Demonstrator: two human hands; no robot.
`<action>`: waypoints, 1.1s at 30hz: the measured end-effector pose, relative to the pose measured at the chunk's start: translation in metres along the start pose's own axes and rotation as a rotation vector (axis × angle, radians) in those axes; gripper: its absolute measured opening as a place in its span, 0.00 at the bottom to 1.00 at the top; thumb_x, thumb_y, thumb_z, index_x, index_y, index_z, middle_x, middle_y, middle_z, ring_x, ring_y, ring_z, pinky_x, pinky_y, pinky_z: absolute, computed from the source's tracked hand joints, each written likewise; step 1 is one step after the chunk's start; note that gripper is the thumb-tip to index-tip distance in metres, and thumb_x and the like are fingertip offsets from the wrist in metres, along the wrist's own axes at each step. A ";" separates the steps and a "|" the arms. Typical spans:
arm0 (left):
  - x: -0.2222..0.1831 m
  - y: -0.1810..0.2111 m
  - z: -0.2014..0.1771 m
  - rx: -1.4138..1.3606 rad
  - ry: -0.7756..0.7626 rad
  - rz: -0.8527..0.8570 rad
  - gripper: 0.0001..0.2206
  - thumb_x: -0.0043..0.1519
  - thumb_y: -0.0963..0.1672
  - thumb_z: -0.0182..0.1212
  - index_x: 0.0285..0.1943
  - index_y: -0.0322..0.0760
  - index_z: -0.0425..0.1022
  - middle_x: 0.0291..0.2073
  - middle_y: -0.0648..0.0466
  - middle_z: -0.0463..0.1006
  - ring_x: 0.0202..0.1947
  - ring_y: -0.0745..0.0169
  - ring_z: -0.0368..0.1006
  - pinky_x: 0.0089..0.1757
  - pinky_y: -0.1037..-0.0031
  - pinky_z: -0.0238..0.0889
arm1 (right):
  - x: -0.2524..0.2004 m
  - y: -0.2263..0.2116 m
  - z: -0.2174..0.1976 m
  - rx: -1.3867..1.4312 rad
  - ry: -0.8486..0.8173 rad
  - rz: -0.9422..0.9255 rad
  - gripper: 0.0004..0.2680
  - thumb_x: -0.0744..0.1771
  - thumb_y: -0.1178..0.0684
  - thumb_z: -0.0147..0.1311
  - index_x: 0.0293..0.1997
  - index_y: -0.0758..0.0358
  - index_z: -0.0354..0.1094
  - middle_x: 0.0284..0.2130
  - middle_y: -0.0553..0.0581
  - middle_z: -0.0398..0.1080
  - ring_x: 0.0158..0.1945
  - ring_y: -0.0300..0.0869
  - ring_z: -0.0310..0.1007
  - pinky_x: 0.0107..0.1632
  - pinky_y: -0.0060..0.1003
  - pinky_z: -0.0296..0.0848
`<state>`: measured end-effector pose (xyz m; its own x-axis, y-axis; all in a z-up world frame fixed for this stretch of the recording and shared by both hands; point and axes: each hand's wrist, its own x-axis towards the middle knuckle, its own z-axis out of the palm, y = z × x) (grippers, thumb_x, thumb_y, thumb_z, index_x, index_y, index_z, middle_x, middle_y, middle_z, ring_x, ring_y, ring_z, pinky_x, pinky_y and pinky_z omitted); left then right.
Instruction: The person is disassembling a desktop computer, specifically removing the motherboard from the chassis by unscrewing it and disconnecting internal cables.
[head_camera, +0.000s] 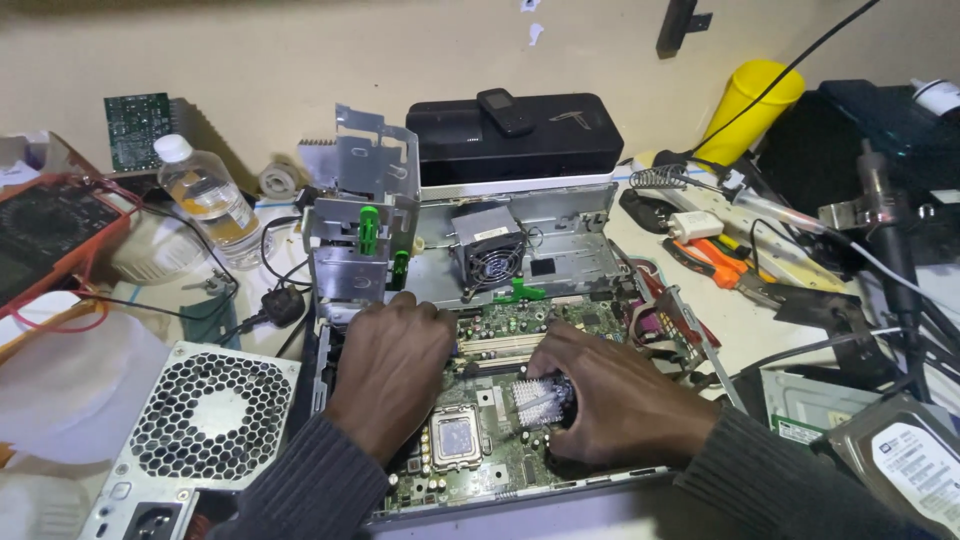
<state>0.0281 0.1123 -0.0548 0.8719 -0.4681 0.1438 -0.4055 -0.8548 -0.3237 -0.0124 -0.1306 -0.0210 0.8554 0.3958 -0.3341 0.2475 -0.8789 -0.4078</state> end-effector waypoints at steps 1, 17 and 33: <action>0.001 0.001 -0.002 -0.003 0.004 0.005 0.16 0.60 0.35 0.58 0.23 0.49 0.68 0.16 0.64 0.60 0.20 0.71 0.52 0.23 0.76 0.47 | 0.002 0.002 0.001 0.000 0.002 0.007 0.25 0.58 0.46 0.69 0.59 0.47 0.62 0.60 0.45 0.64 0.60 0.42 0.69 0.64 0.48 0.69; -0.003 0.002 -0.030 -0.111 -0.005 -0.092 0.14 0.55 0.36 0.64 0.49 0.42 0.77 0.42 0.51 0.80 0.36 0.56 0.80 0.30 0.67 0.82 | -0.002 -0.001 -0.004 0.060 0.034 -0.038 0.24 0.56 0.46 0.67 0.56 0.53 0.63 0.53 0.49 0.64 0.51 0.42 0.69 0.55 0.47 0.72; -0.043 -0.030 -0.041 -0.472 0.253 -0.408 0.17 0.52 0.37 0.64 0.48 0.51 0.83 0.41 0.61 0.79 0.31 0.63 0.74 0.20 0.70 0.72 | 0.000 -0.004 -0.004 0.047 0.041 0.006 0.25 0.55 0.41 0.61 0.55 0.52 0.61 0.50 0.49 0.68 0.47 0.42 0.70 0.54 0.49 0.72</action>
<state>-0.0082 0.1491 -0.0125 0.9129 -0.0759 0.4011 -0.1841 -0.9535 0.2385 -0.0118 -0.1284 -0.0163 0.8751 0.3783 -0.3018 0.2211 -0.8673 -0.4459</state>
